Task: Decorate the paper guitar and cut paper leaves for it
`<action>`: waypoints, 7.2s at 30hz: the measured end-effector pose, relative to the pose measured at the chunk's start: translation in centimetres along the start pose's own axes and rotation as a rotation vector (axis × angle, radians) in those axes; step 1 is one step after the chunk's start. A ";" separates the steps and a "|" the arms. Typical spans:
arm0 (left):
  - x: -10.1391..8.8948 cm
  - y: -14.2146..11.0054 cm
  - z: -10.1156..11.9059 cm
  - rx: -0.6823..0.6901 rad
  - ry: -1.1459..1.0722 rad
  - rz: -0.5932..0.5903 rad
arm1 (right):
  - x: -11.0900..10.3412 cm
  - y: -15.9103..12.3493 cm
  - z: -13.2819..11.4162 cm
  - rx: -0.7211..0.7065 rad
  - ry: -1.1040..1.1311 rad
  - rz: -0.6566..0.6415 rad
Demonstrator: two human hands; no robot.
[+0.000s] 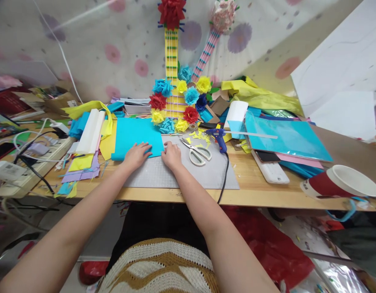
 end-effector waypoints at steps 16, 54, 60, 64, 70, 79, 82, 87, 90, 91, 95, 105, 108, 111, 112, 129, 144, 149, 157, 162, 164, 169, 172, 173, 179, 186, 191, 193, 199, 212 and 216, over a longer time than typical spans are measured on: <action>0.7 -1.0 1.1 -0.014 -0.081 0.105 | 0.1 -0.2 0.1 0.013 -0.025 0.015; -0.8 -2.0 -1.1 -0.090 -0.049 0.038 | 0.4 -1.2 -0.5 -0.170 -0.211 0.131; -1.5 -3.2 -4.3 -0.109 -0.034 -0.027 | 0.6 -1.1 -0.3 -0.177 -0.208 0.140; -1.8 -4.3 -6.6 -0.136 -0.042 -0.079 | 0.5 -1.2 -0.3 -0.163 -0.215 0.124; -2.4 -5.8 -9.3 -0.051 -0.037 -0.096 | 0.5 -1.2 -0.4 -0.175 -0.224 0.112; -4.1 -6.1 -11.4 0.165 0.105 -0.055 | 0.6 -1.2 -0.4 -0.180 -0.211 0.109; -4.5 -4.7 -9.0 0.172 0.048 0.003 | 0.4 -1.2 -0.7 -0.154 -0.207 0.128; -2.1 -1.4 -2.6 0.185 -0.050 0.002 | 0.4 -1.3 -0.9 -0.141 -0.228 0.145; -0.1 -0.2 -0.3 0.135 -0.096 -0.004 | 0.6 -1.2 -0.6 -0.151 -0.235 0.155; 0.4 0.0 0.0 0.123 -0.103 -0.008 | 0.7 -1.2 -0.4 -0.159 -0.234 0.156; 1.3 0.4 0.0 0.104 -0.122 -0.034 | 0.8 -1.1 -0.1 -0.194 -0.226 0.137; 1.1 -0.1 0.3 0.086 -0.125 -0.003 | -0.5 -0.9 0.3 -0.116 -0.130 0.182; 0.7 -0.6 0.8 0.076 -0.112 0.063 | -0.7 -0.7 0.1 -0.028 -0.007 0.126; 0.1 -1.0 1.1 0.063 -0.114 0.230 | -0.7 -0.8 -0.6 0.010 0.086 0.120; -0.1 -1.1 1.2 0.052 -0.120 0.289 | -0.6 -0.8 -0.8 0.010 0.105 0.133; 0.2 -1.9 1.5 0.181 -0.194 0.227 | -0.2 0.5 -0.1 0.084 0.378 0.022; 0.2 -2.1 1.0 0.183 -0.150 0.271 | -0.7 -0.5 0.0 -0.375 -0.062 -0.072; -0.3 -3.2 -1.0 0.112 -0.072 0.259 | -1.1 -0.4 0.3 -0.351 -0.031 -0.111; -2.8 -2.9 -3.4 0.100 -0.020 0.013 | -1.1 -0.1 0.2 -0.225 0.027 -0.126; -4.3 -1.0 -3.8 0.042 -0.023 -0.173 | -0.6 0.3 0.4 -0.111 0.136 -0.122; -4.5 -0.2 -3.9 0.041 -0.025 -0.214 | -0.4 0.5 0.3 -0.061 0.161 -0.119; -4.2 1.0 -4.2 0.043 -0.033 -0.244 | 0.0 0.5 -0.2 0.015 0.121 -0.073; -4.1 1.2 -4.2 0.033 -0.041 -0.263 | 0.0 0.3 -0.5 0.034 0.049 -0.046; -4.1 1.2 -4.1 0.021 -0.039 -0.268 | 0.0 0.2 -0.7 0.035 0.023 -0.042; -3.6 0.7 -3.7 0.008 0.010 -0.221 | 0.1 -0.2 -2.1 0.065 -0.169 -0.016; -1.1 -0.7 0.2 0.242 0.019 0.113 | 0.6 -0.3 -2.4 0.044 -0.295 -0.004; 0.7 -1.5 1.5 0.245 -0.046 0.078 | 0.6 -0.1 -1.9 0.025 -0.239 0.016; 0.8 -1.6 1.4 0.229 -0.047 0.064 | 0.6 0.0 -1.7 0.033 -0.218 0.028; 0.6 -1.6 1.5 0.215 -0.048 0.023 | 0.8 -0.1 -1.7 0.010 -0.229 0.053; 0.9 -1.5 1.1 0.245 -0.055 -0.037 | 0.7 -0.4 -1.8 0.027 -0.213 0.070; 0.7 -1.6 1.2 0.252 -0.058 -0.060 | 0.8 -0.4 -1.7 0.022 -0.224 0.070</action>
Point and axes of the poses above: each hand's wrist, its own y-axis towards the middle knuckle, its own x-axis out of the palm, z = x × y, the point moved 1 cm from there along y, towards the middle knuckle, and after that the axes turned 1 degree about z, right-handed, at the moved point
